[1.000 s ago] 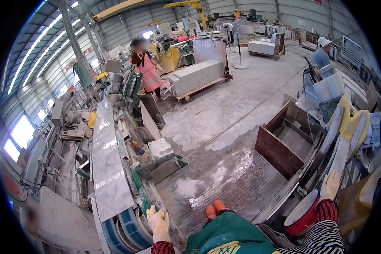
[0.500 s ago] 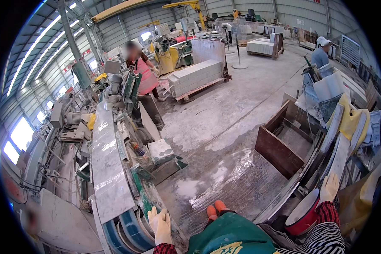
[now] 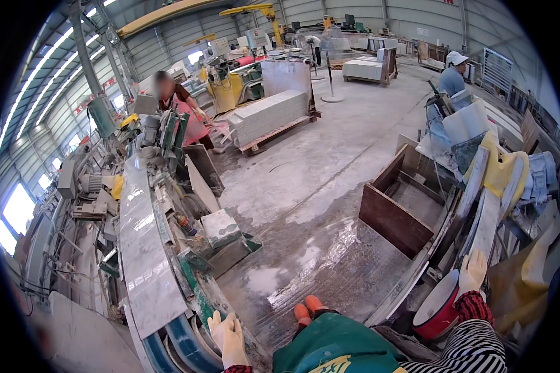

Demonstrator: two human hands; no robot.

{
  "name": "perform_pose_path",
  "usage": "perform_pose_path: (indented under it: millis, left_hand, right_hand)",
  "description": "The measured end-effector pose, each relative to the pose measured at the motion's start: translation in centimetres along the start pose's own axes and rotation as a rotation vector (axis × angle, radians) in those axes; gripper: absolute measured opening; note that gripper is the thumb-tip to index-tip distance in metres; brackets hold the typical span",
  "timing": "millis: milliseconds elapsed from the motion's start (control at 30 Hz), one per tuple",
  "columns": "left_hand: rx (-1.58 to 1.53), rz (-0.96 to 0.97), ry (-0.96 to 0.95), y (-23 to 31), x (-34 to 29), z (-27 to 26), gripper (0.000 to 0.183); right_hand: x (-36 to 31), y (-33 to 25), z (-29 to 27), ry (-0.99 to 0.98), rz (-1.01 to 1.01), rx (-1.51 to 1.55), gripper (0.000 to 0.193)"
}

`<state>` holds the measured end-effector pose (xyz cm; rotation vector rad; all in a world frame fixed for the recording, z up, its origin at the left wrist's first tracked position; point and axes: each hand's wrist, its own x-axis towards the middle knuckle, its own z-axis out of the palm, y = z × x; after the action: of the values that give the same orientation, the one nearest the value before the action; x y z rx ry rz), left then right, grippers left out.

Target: The person repeatedly picks up rectangular stone slabs from a conveyor belt and places them into a wooden crate. The person handles the slabs one at a time, moving them from the moving belt to the stationary crate.

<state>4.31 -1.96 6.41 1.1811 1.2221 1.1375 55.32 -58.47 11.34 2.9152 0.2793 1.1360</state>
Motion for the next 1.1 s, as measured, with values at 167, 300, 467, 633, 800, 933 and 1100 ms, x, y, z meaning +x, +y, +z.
perform_pose_path:
  millis: [167,300,467,633,800,933,1100]
  left_hand:
    - [-0.041,-0.051,0.018,1.9,-1.1,0.1,0.037]
    - [0.963,0.596,-0.148,-2.2,0.1,-2.3,0.061]
    - [0.095,0.102,0.042,1.0,-0.6,-0.2,0.078]
    - [0.972,0.758,-0.026,-6.6,2.0,-4.1,0.087]
    - [0.927,0.888,0.011,-4.9,1.3,-2.8,0.069]
    - [0.94,0.837,0.008,-4.7,0.9,-3.2,0.057]
    - [0.779,0.67,-0.03,-4.3,0.7,-2.6,0.046]
  right_hand:
    - [0.1,-1.0,-0.8,-0.061,0.006,0.017,0.04]
    - [-0.7,-0.1,-1.0,-0.04,0.01,0.0,0.04]
    - [-1.1,-0.6,-0.4,-0.068,0.034,-0.016,0.043]
    - [-0.8,-1.6,-1.4,-0.11,0.039,0.06,0.042]
    - [-2.0,-0.5,-0.5,0.029,-0.014,0.02,0.042]
    - [-2.0,-1.8,-1.2,0.005,0.006,0.026,0.041]
    - [-2.7,0.4,-0.1,0.005,0.048,0.082,0.036]
